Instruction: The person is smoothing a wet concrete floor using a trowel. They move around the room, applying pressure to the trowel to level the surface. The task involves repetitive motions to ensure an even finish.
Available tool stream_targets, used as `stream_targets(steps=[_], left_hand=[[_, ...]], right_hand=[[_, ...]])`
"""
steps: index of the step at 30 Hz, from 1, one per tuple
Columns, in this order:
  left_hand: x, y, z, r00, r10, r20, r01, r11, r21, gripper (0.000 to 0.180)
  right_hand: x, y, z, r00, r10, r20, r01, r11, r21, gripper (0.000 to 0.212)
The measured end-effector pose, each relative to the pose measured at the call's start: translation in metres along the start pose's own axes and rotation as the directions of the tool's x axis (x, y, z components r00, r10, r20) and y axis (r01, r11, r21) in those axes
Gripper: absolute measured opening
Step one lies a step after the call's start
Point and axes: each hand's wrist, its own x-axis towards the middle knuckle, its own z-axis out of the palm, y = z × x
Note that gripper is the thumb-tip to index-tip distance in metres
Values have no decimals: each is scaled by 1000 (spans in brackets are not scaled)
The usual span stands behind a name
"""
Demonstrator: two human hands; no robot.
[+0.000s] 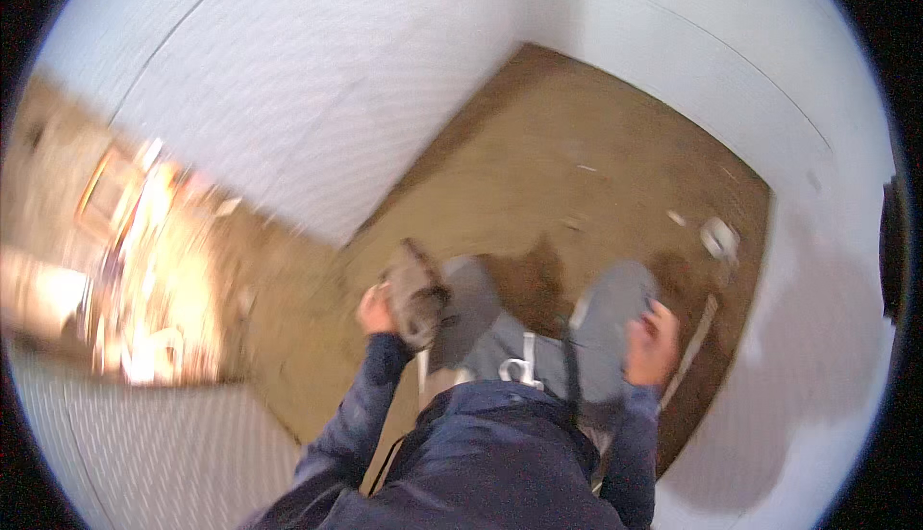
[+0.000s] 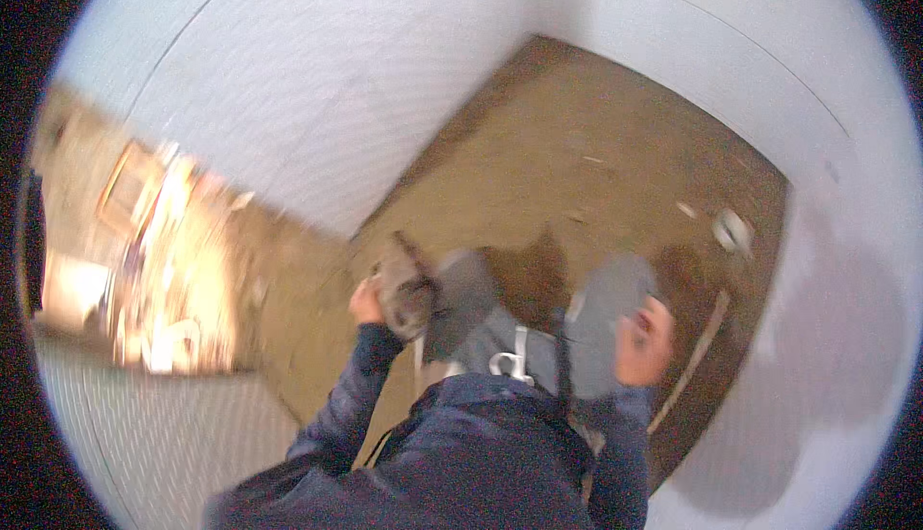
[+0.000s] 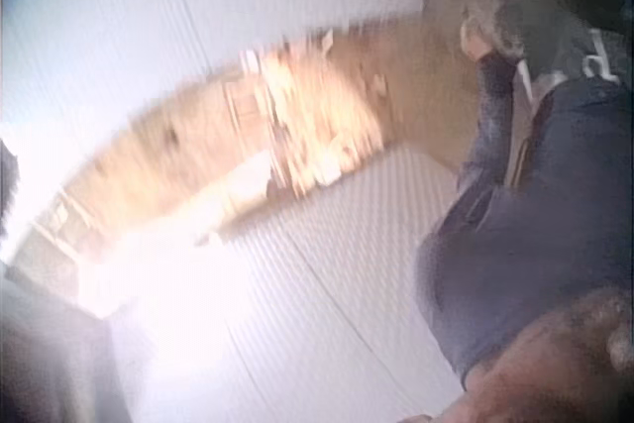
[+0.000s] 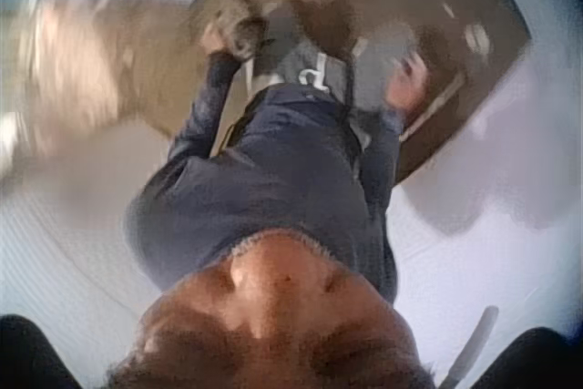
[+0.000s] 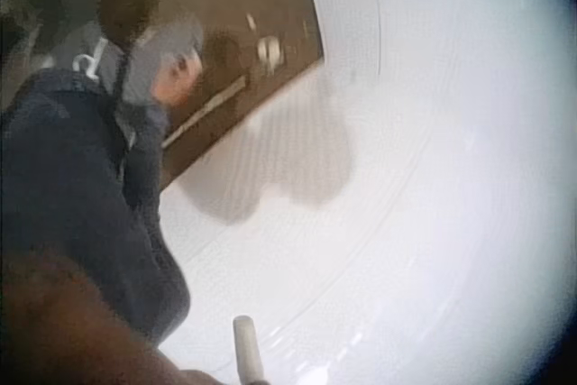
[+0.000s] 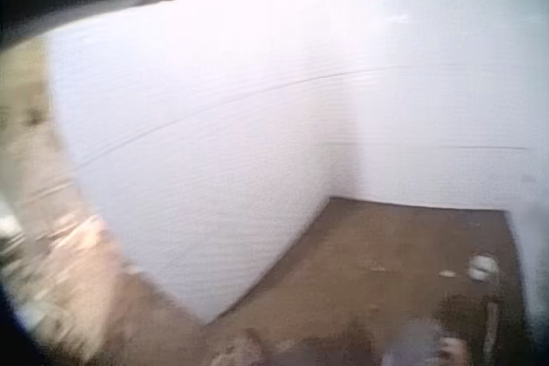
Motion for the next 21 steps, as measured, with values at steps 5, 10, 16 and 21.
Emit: stream_targets(steps=[5, 10, 16, 21], left_hand=[[-26, -29, -46, 888, -318, -332, 343, 939, 17, 30], [-73, -131, -111, 788, -425, -445, 493, 869, 42, 30], [1, -179, -108, 752, -525, -398, 655, 658, 371, 40], [202, -217, -233, 771, 136, -622, 483, 512, 710, 56]], right_hand=[[6, 82, -2, 998, -52, -45, 39, 970, -241, 47], [-4, 77, 14, 979, -173, 105, 202, 866, -457, 45], [2, 68, 3, 983, -169, 73, 182, 840, -510, 44], [3, 40, 27, 970, -241, 36, 229, 855, -466, 43]])
